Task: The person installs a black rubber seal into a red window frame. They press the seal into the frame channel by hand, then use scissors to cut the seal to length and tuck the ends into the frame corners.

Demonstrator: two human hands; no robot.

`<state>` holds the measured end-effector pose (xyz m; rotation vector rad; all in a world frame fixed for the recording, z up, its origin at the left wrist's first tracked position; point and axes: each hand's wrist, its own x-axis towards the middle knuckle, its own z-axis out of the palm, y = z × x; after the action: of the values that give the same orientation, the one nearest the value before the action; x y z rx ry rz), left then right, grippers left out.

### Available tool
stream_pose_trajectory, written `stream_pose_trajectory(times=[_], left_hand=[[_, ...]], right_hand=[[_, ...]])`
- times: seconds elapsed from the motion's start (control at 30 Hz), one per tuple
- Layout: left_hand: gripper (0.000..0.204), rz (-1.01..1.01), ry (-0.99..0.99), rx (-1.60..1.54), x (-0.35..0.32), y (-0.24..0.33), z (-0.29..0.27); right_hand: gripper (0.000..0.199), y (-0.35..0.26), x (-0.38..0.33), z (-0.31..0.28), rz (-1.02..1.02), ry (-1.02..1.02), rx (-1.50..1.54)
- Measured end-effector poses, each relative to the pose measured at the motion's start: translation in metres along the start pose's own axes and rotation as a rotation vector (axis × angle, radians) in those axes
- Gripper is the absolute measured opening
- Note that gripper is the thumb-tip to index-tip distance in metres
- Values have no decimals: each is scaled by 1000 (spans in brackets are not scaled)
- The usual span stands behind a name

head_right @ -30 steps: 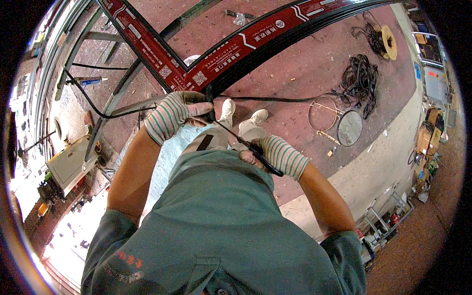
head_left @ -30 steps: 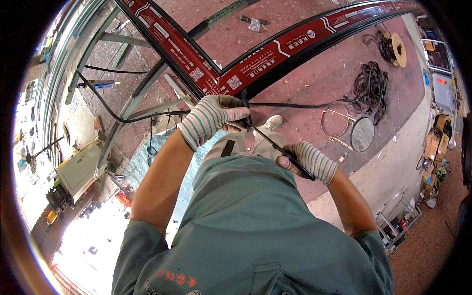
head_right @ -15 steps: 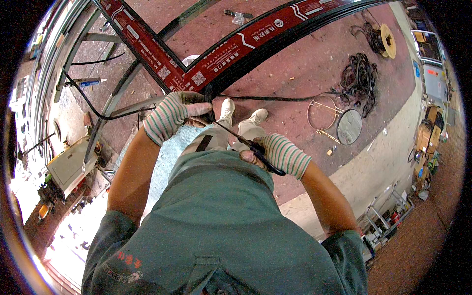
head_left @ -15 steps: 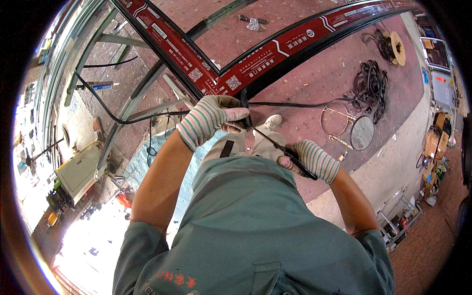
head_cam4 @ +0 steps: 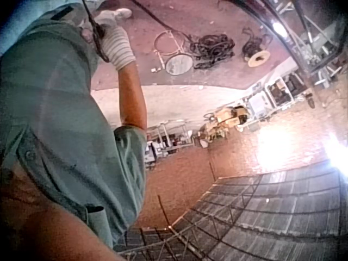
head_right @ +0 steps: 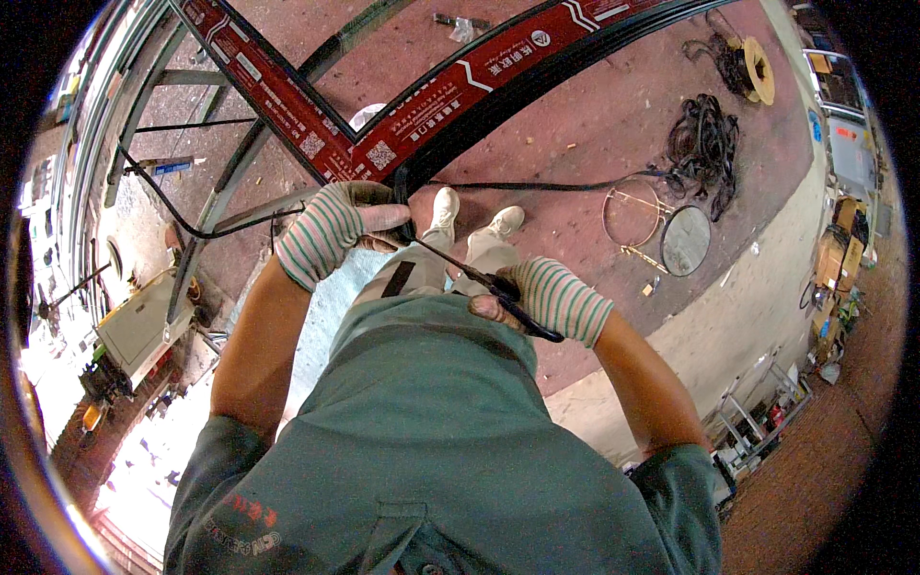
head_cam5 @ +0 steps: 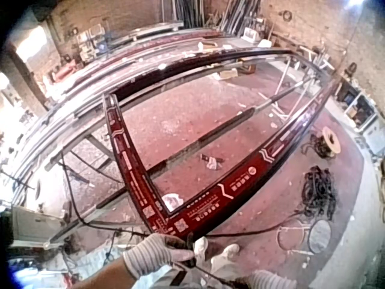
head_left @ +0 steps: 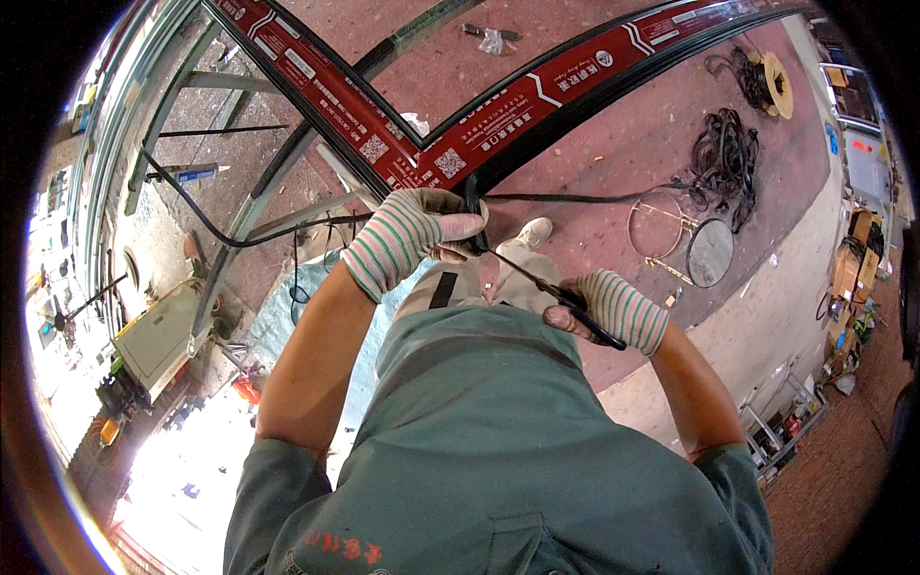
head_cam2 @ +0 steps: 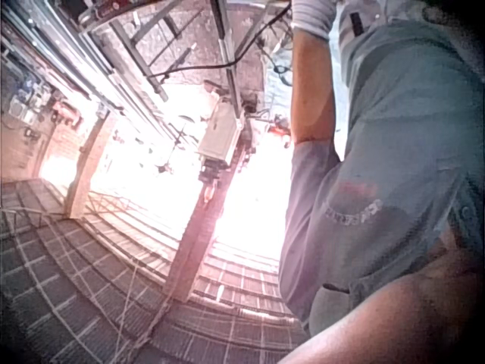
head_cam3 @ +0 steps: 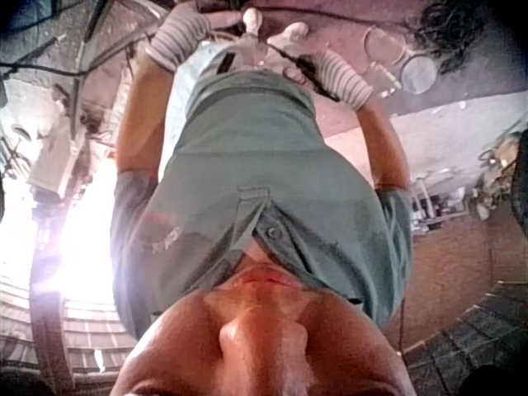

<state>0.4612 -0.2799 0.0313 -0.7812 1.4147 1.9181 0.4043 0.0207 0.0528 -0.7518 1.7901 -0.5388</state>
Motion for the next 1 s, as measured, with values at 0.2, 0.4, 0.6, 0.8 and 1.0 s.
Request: stream_pose_trajectory(times=[0.2,0.4,0.6,0.8,1.0], left_hand=[[34,-16,-10,-1,0,1,0],[34,1,-13,-33,-1,2,1],[34,3,14,38,4,-3,-2],[32,10,-4,3,3,-3,-2],[34,8,23,-10,0,1,0]], right_hand=[[65,-5,1,-3,56,-44,-20],[47,2,1,4,18,6,-44],[34,-2,4,1,102,-77,-76],[31,-2,4,3,56,-53,-44],[37,-7,2,1,68,-49,-27]])
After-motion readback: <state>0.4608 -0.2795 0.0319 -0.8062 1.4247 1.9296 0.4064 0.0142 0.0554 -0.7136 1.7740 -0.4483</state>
